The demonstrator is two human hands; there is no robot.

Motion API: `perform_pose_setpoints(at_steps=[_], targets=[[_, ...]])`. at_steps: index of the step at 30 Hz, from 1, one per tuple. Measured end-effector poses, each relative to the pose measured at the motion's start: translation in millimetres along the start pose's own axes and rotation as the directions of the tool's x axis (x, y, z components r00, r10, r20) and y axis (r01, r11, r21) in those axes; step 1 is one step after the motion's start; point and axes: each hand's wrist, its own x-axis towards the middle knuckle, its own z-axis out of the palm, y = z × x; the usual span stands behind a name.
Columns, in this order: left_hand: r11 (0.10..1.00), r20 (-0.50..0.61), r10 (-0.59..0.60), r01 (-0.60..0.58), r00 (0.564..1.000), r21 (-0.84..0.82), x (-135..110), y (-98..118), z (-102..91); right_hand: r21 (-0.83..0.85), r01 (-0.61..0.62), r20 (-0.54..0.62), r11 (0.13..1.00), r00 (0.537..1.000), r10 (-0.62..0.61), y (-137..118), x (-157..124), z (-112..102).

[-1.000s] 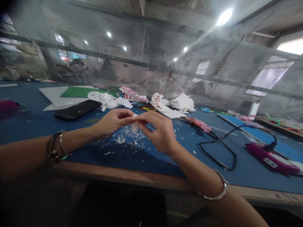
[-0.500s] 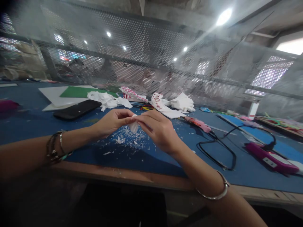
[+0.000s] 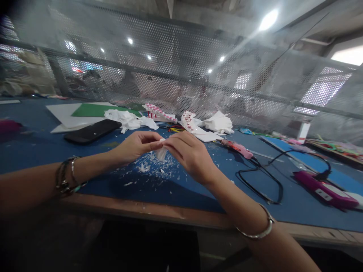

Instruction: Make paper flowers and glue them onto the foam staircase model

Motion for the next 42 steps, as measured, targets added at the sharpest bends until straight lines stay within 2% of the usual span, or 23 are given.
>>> perform_pose_setpoints(at_steps=[5,11,16,24,27,30,33,37,42], targets=[[0.992,0.005,0.101,-0.101,0.995,0.082,-1.3,-1.5,-0.6,0.082,-0.138,-0.014,0.987,0.99,0.139,-2.3,2.6,0.9],[0.966,0.043,0.185,-0.19,0.982,0.173,-5.2,0.4,1.2,0.128,-0.216,-0.033,0.968,0.974,0.222,-0.6,4.1,3.1],[0.913,0.068,0.269,-0.277,0.961,0.301,-4.9,-2.3,-0.6,0.132,-0.216,-0.023,0.968,0.975,0.221,-0.4,3.0,5.1],[0.744,0.071,0.416,-0.384,0.907,0.547,-11.0,0.0,5.0,0.056,-0.184,-0.093,0.981,0.978,0.189,-4.0,3.2,6.1],[0.693,0.089,0.448,-0.409,0.889,0.594,-14.4,1.3,7.8,0.049,-0.184,-0.102,0.982,0.977,0.188,-5.4,2.8,7.0],[0.729,0.056,0.43,-0.383,0.901,0.567,-15.5,0.6,9.9,0.068,-0.202,-0.109,0.977,0.972,0.209,-7.7,3.1,6.6],[0.809,0.019,0.381,-0.344,0.924,0.476,-14.4,-0.8,12.1,0.124,-0.24,-0.111,0.963,0.961,0.254,-10.1,4.6,5.6],[0.922,0.028,0.317,-0.315,0.948,0.226,-12.6,-2.5,15.1,0.255,-0.313,-0.073,0.915,0.937,0.341,-11.4,5.9,5.1],[0.973,0.046,0.228,-0.227,0.972,-0.028,-13.1,-3.3,17.7,0.449,-0.412,0.011,0.793,0.89,0.456,-11.8,4.7,6.6]])
